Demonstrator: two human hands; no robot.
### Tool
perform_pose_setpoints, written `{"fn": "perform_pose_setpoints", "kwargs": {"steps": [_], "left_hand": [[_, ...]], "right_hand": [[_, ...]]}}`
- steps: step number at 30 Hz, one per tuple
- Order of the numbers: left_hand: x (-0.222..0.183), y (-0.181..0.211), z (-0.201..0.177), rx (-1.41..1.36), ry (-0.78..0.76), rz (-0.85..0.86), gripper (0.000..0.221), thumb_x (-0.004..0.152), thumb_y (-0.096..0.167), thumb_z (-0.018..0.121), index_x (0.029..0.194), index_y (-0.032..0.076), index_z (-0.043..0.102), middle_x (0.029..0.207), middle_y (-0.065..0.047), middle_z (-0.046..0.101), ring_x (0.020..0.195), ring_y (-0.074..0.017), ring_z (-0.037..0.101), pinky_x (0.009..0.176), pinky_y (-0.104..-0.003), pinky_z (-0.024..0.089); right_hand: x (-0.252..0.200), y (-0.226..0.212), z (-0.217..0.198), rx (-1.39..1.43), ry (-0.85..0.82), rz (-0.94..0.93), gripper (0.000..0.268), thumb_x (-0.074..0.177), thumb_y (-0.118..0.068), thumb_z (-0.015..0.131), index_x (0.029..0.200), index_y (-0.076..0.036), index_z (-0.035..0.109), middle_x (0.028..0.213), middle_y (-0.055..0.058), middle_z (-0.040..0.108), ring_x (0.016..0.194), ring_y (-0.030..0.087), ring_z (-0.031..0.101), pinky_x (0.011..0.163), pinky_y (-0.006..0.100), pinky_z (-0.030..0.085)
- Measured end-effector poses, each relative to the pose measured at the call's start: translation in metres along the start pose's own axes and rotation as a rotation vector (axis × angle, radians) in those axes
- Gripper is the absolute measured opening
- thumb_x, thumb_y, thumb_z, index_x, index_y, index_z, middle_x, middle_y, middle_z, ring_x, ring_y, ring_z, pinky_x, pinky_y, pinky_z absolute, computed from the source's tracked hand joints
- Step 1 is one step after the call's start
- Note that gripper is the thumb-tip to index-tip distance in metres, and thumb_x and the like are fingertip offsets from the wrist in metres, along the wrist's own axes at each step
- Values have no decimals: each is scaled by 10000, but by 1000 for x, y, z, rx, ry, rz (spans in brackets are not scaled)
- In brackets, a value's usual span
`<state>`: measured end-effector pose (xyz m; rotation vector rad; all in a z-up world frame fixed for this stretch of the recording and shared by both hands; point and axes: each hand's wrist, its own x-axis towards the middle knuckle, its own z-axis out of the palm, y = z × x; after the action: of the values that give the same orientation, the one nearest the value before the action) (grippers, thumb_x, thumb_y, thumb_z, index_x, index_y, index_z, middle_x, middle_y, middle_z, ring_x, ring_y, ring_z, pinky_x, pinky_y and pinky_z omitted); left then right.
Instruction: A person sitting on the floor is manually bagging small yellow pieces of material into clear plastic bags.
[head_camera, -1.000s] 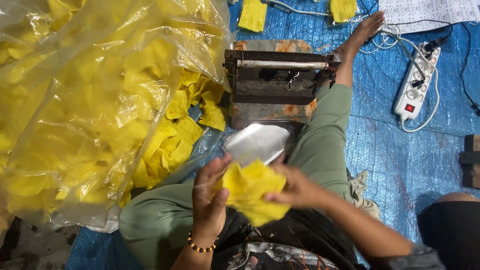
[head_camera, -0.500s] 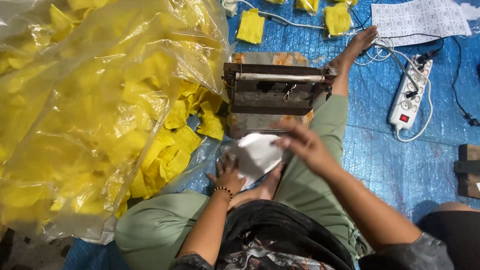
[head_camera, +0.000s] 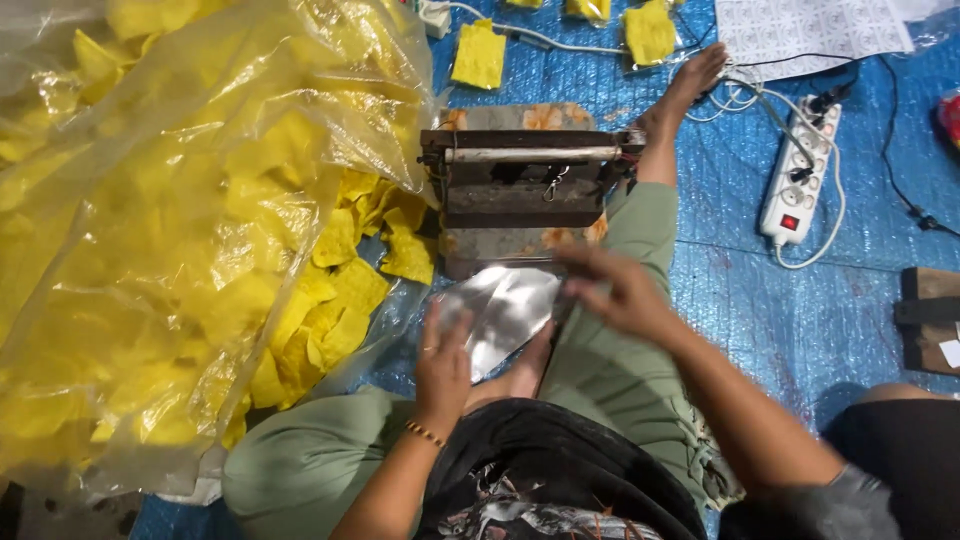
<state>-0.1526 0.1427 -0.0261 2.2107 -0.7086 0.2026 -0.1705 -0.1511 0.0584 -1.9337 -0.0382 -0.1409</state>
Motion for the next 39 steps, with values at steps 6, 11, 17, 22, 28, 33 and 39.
{"fn": "perform_pose_setpoints", "kwargs": {"steps": [6, 11, 17, 22, 28, 33, 39], "left_hand": [[4, 18, -61, -400, -162, -421, 676, 861, 20, 684, 1493, 30, 444, 995, -68, 830, 762, -118, 767, 632, -215, 581], [6, 39, -80, -631, -250, -521, 352, 869, 23, 692, 1220, -7, 694, 937, -119, 831, 765, -149, 771, 701, -241, 636], [20, 69, -92, -783, -356, -336, 293, 877, -22, 645, 1161, -54, 710, 850, -89, 764, 669, -116, 658, 619, -234, 569], [22, 88, -96, -829, -370, -346, 257, 887, -4, 654, 1134, -41, 716, 895, -96, 777, 657, -109, 657, 578, -225, 557], [2, 63, -90, -1342, -323, -473, 727, 855, 273, 743, 1458, 42, 409, 1253, -172, 595, 1060, -250, 608, 937, -377, 520], [-27, 50, -72, -1039, -362, -607, 714, 755, 327, 835, 1367, 95, 550, 1330, -104, 624, 1261, -254, 608, 1061, -450, 506], [-49, 20, -72, -1501, 6, -793, 170, 855, -75, 647, 991, 22, 680, 950, -134, 706, 859, -242, 673, 782, -410, 573]], "right_hand": [[121, -26, -163, -619, 115, 1, 304, 1031, -126, 695, 1267, 21, 572, 1045, 248, 715, 816, 322, 715, 704, 458, 611], [153, -32, -209, -693, 191, -61, 194, 1081, 28, 651, 1230, 151, 680, 1096, 313, 697, 802, 397, 730, 643, 450, 623], [88, -57, -80, -657, -18, -562, 275, 991, -319, 871, 1222, -170, 873, 1582, 225, -354, 1297, 365, -514, 1118, 728, -321], [-4, -89, 39, -69, -625, -177, 420, 792, -231, 795, 1143, -32, 677, 1132, 125, 730, 887, 237, 740, 747, 351, 632], [-40, -33, 73, 489, -335, 66, 83, 925, -103, 693, 940, -38, 742, 885, 76, 773, 753, 146, 711, 722, 284, 590], [-48, -19, 70, 977, -17, 189, 62, 969, -48, 630, 961, -4, 674, 1047, 204, 741, 798, 218, 726, 800, 361, 631], [-55, -11, 79, 1141, 177, 288, 62, 998, -123, 630, 980, -65, 616, 1105, 172, 720, 831, 222, 719, 838, 413, 592]]}}
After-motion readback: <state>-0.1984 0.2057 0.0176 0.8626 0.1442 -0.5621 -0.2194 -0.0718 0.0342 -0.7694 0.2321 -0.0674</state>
